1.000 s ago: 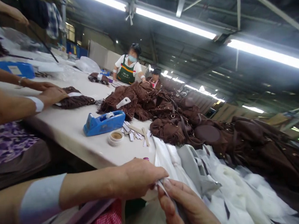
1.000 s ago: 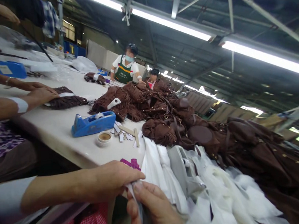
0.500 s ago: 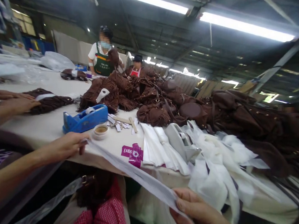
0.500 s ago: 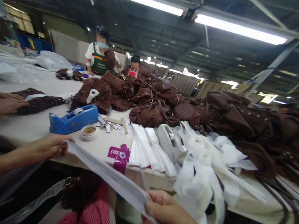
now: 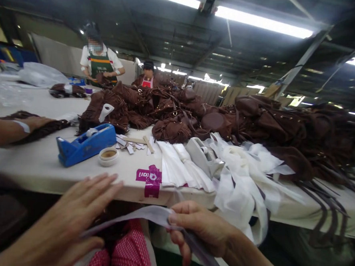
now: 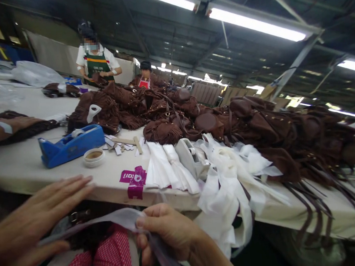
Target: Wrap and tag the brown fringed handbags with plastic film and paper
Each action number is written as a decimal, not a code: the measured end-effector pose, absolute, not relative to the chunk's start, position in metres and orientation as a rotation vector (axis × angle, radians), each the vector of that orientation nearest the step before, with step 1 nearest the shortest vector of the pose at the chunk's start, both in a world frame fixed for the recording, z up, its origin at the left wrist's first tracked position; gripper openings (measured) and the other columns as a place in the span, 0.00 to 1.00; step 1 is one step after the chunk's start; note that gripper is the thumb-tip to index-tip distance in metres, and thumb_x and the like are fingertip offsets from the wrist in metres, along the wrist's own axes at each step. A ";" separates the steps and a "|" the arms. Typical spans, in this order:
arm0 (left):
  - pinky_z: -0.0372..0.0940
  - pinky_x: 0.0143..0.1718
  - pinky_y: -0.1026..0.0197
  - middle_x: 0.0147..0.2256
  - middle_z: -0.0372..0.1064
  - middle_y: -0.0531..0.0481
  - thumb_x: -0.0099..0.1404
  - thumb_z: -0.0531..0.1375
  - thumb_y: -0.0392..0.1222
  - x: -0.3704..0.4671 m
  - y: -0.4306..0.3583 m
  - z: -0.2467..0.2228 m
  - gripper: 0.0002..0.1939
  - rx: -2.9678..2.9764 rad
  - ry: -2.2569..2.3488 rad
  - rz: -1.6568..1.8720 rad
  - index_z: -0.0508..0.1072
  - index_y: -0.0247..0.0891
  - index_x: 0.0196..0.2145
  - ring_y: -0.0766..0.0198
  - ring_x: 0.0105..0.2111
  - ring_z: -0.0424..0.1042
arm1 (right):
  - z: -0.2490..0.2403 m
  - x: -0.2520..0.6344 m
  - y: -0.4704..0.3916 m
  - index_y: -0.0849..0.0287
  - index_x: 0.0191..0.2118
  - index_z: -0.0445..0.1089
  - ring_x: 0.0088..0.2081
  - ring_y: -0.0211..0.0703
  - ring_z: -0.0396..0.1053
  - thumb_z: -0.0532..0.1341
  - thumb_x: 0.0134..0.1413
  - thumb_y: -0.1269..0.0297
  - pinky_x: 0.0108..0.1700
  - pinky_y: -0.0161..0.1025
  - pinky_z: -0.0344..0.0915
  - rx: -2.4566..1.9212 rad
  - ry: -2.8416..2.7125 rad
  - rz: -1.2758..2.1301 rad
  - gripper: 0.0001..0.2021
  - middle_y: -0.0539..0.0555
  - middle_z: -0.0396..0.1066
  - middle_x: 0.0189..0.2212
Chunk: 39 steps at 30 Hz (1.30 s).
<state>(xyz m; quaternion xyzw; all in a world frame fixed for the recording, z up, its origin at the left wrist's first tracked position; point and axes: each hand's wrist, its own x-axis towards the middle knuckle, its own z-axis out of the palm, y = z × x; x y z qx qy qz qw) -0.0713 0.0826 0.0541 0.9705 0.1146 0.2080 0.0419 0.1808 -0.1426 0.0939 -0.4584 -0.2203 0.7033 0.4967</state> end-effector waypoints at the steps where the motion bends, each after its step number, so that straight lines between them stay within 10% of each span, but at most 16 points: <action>1: 0.52 0.65 0.40 0.67 0.57 0.43 0.61 0.62 0.39 -0.050 0.059 0.062 0.40 2.981 0.243 0.616 0.55 0.48 0.68 0.44 0.65 0.58 | 0.096 0.174 -0.133 0.65 0.26 0.68 0.13 0.33 0.68 0.76 0.35 0.49 0.16 0.29 0.68 -1.112 -0.556 1.706 0.25 0.47 0.69 0.17; 7: 0.67 0.39 0.62 0.37 0.78 0.47 0.66 0.51 0.33 0.024 0.031 0.067 0.14 2.704 0.217 0.411 0.75 0.39 0.43 0.59 0.35 0.76 | 0.086 0.159 -0.115 0.63 0.31 0.67 0.16 0.34 0.68 0.77 0.35 0.49 0.16 0.29 0.67 -1.085 -0.517 1.724 0.26 0.46 0.70 0.19; 13: 0.64 0.35 0.64 0.33 0.76 0.51 0.66 0.51 0.35 0.014 0.056 0.060 0.10 2.378 0.251 0.258 0.73 0.39 0.35 0.61 0.33 0.74 | 0.065 0.164 -0.135 0.63 0.30 0.68 0.11 0.24 0.53 0.73 0.46 0.47 0.15 0.22 0.51 -0.824 -0.583 1.803 0.23 0.43 0.63 0.13; 18: 0.63 0.24 0.66 0.27 0.70 0.52 0.70 0.53 0.57 0.017 0.026 0.061 0.18 1.675 0.136 0.041 0.68 0.39 0.39 0.68 0.19 0.64 | 0.095 0.149 -0.126 0.55 0.35 0.72 0.14 0.24 0.46 0.74 0.49 0.55 0.19 0.25 0.54 -0.652 -0.551 1.504 0.15 0.40 0.60 0.19; 23: 0.66 0.30 0.63 0.28 0.70 0.51 0.64 0.58 0.64 0.017 0.002 0.044 0.23 1.377 0.171 0.138 0.68 0.39 0.35 0.66 0.24 0.67 | 0.108 0.154 -0.104 0.46 0.40 0.76 0.25 0.28 0.64 0.75 0.49 0.59 0.30 0.27 0.67 -0.676 -0.541 0.888 0.13 0.43 0.67 0.27; 30: 0.49 0.18 0.68 0.18 0.56 0.56 0.54 0.60 0.45 -0.023 0.009 0.044 0.09 1.398 0.337 -0.074 0.66 0.39 0.21 0.69 0.18 0.52 | 0.085 0.186 -0.092 0.50 0.45 0.78 0.49 0.49 0.75 0.68 0.58 0.60 0.60 0.49 0.66 -1.283 -0.959 0.078 0.09 0.53 0.80 0.42; 39: 0.43 0.10 0.64 0.11 0.55 0.53 0.54 0.60 0.68 -0.071 0.039 0.077 0.26 1.058 0.172 -0.178 0.69 0.41 0.19 0.65 0.10 0.48 | 0.052 0.197 -0.084 0.49 0.39 0.79 0.39 0.54 0.75 0.64 0.53 0.57 0.38 0.46 0.75 -1.586 -1.699 0.653 0.09 0.57 0.78 0.31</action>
